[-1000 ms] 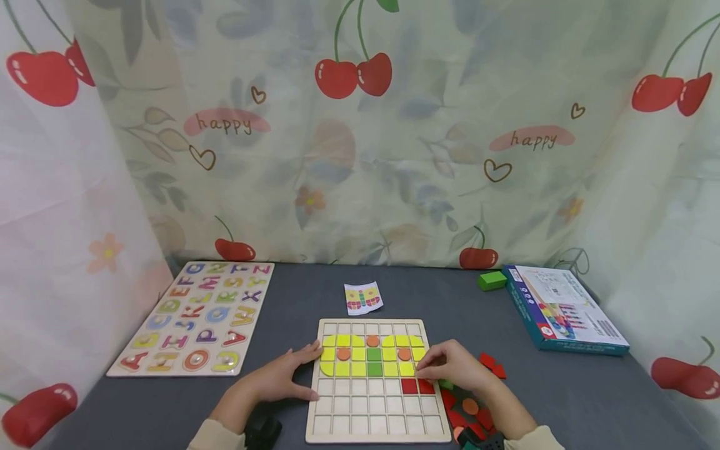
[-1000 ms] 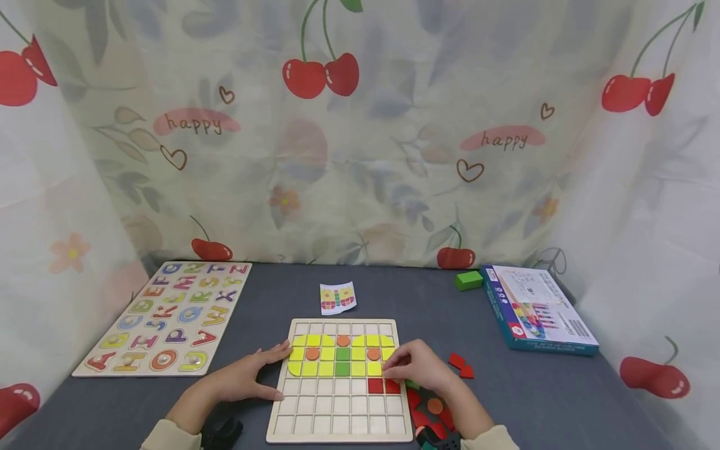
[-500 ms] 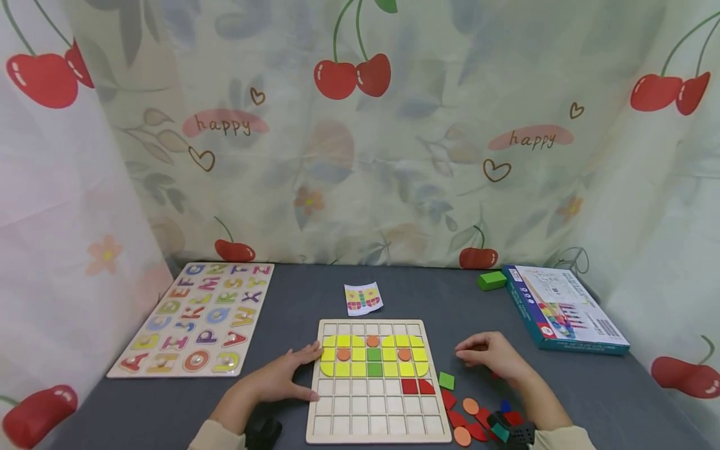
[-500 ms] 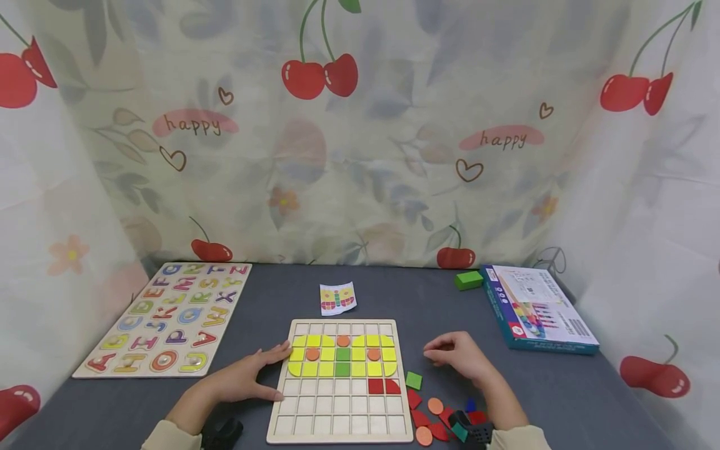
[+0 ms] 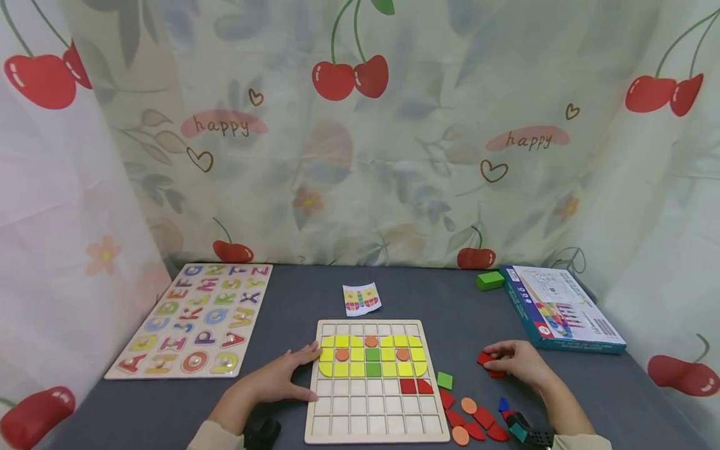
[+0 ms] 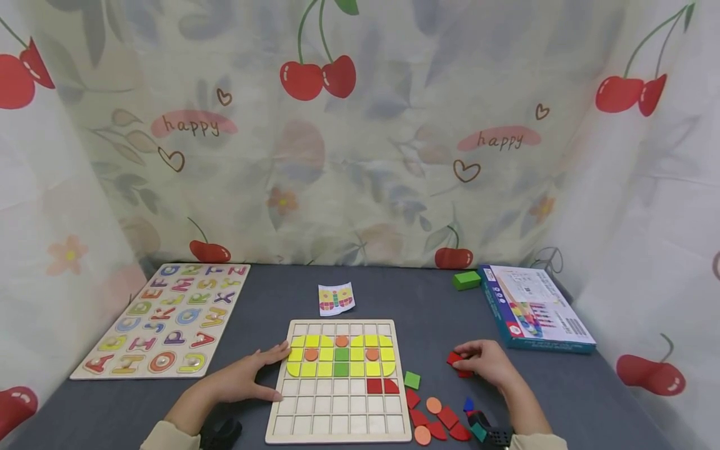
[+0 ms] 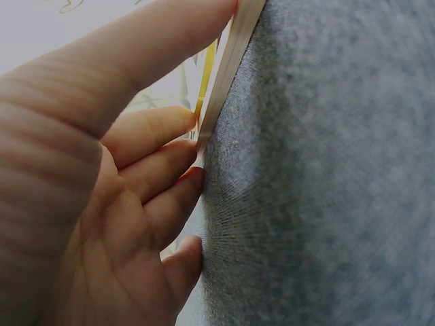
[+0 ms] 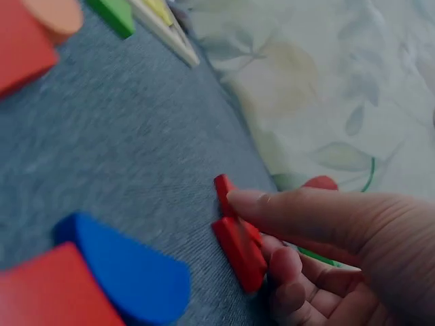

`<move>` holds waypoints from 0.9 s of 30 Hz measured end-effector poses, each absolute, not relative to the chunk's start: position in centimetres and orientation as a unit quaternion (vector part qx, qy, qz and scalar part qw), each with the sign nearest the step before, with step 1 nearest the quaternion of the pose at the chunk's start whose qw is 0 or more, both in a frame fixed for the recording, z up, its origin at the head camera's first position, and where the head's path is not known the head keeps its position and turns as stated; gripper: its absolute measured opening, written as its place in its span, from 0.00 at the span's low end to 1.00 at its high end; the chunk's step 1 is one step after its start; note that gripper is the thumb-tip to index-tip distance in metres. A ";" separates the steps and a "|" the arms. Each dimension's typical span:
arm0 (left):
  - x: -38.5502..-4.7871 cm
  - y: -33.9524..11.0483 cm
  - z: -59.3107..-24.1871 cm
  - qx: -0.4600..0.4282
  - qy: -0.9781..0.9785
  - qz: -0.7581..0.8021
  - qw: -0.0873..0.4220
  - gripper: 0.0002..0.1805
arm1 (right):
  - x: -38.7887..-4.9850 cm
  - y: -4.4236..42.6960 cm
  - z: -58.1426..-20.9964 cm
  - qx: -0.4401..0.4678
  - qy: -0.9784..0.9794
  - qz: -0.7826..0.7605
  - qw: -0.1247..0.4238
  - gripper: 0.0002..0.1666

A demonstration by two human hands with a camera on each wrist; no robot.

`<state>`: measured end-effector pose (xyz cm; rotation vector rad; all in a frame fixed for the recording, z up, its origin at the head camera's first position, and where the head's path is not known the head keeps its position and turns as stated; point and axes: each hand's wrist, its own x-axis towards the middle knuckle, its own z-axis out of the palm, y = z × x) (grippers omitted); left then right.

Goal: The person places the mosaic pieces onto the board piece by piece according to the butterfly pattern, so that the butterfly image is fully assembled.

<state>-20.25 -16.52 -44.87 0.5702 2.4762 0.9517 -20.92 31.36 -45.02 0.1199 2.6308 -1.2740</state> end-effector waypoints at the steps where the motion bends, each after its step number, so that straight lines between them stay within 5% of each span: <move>1: -20.2 -16.5 -44.8 0.205 0.892 0.343 0.212 0.49 | -20.9 31.4 -45.0 0.036 0.896 -0.429 0.110 0.26; 27: -20.1 -16.4 -44.8 0.197 0.892 0.344 0.216 0.49 | -21.4 28.8 -44.3 0.035 0.872 -0.480 0.085 0.15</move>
